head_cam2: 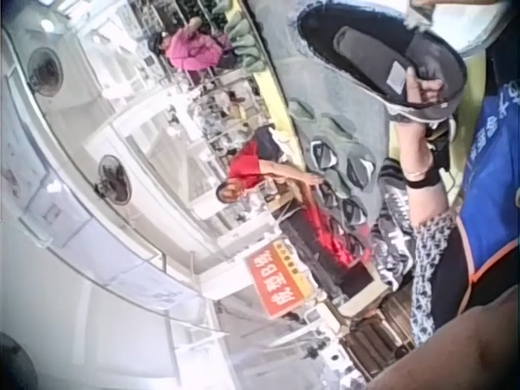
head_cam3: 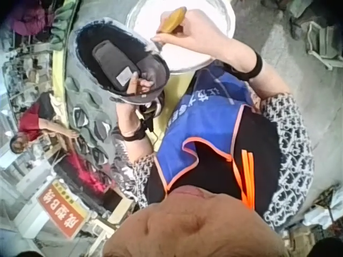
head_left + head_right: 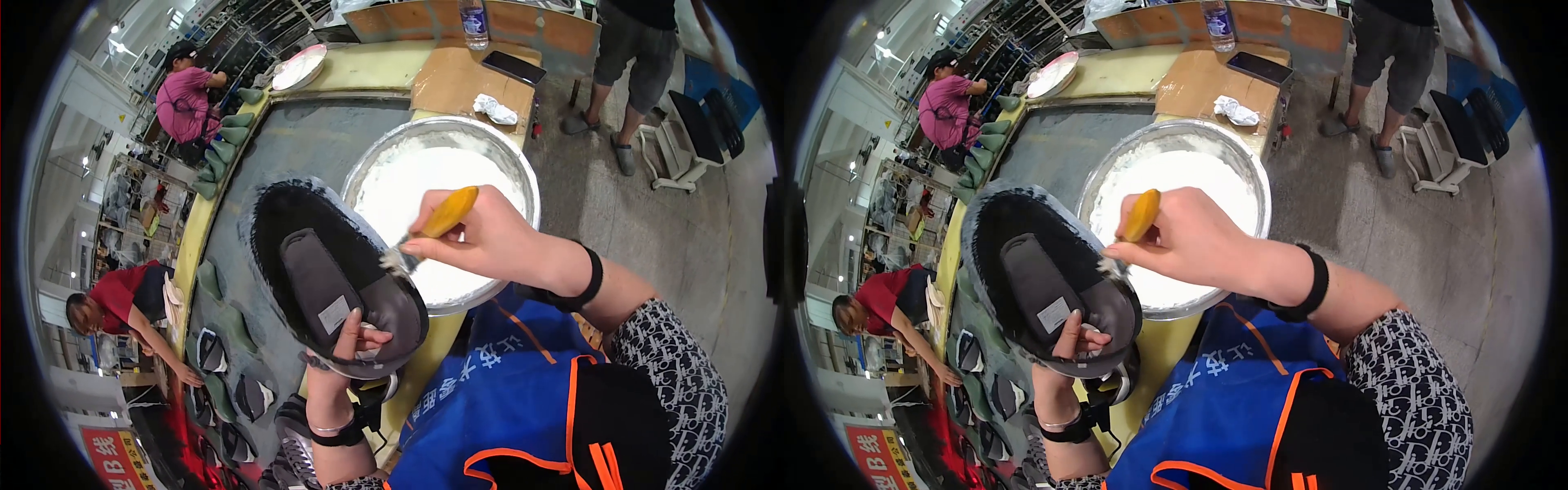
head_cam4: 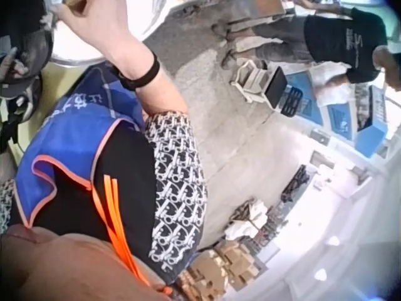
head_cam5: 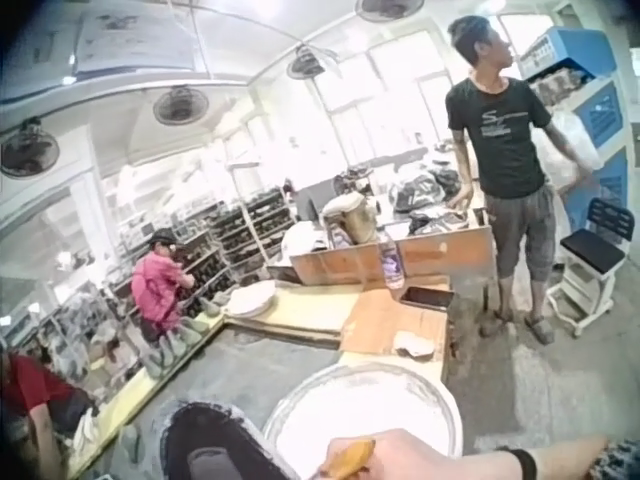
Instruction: Applying white adhesive to the edges of shoe soles using a brush in a manufacturing environment.
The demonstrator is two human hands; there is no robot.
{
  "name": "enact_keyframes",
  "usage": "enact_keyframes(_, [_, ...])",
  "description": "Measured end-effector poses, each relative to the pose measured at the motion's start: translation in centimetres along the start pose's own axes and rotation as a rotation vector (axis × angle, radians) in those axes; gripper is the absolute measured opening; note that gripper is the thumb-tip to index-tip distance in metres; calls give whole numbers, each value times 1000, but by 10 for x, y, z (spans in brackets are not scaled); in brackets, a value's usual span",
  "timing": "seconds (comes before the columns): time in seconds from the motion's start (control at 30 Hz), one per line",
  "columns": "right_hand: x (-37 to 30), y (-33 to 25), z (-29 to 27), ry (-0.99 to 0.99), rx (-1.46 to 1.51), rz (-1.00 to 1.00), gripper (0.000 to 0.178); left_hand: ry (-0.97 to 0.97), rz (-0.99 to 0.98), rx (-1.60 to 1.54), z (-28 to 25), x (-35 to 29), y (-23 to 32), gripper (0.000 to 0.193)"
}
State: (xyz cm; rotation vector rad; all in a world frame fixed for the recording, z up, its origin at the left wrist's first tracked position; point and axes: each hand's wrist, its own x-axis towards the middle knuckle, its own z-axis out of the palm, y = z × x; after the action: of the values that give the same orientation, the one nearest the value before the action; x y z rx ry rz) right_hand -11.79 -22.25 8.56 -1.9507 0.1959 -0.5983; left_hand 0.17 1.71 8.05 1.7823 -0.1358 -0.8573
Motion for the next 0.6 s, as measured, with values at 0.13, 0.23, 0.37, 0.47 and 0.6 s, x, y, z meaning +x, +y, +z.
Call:
enact_keyframes(0.13, [6,6,-1,-28,-57,-70,20,18,249,207,3,7,8,33])
enact_keyframes(0.23, [4,4,-1,-254,-189,15,24,34,426,175,-1,11,3,41])
enact_keyframes(0.37, [6,-8,-1,-165,-141,15,25,211,600,415,-8,25,-7,51])
enact_keyframes(0.47, [10,6,7,53,66,-221,27,216,716,479,0,36,-7,48])
enact_keyframes(0.6, [10,7,12,-35,-56,-134,27,332,916,459,10,45,-12,34])
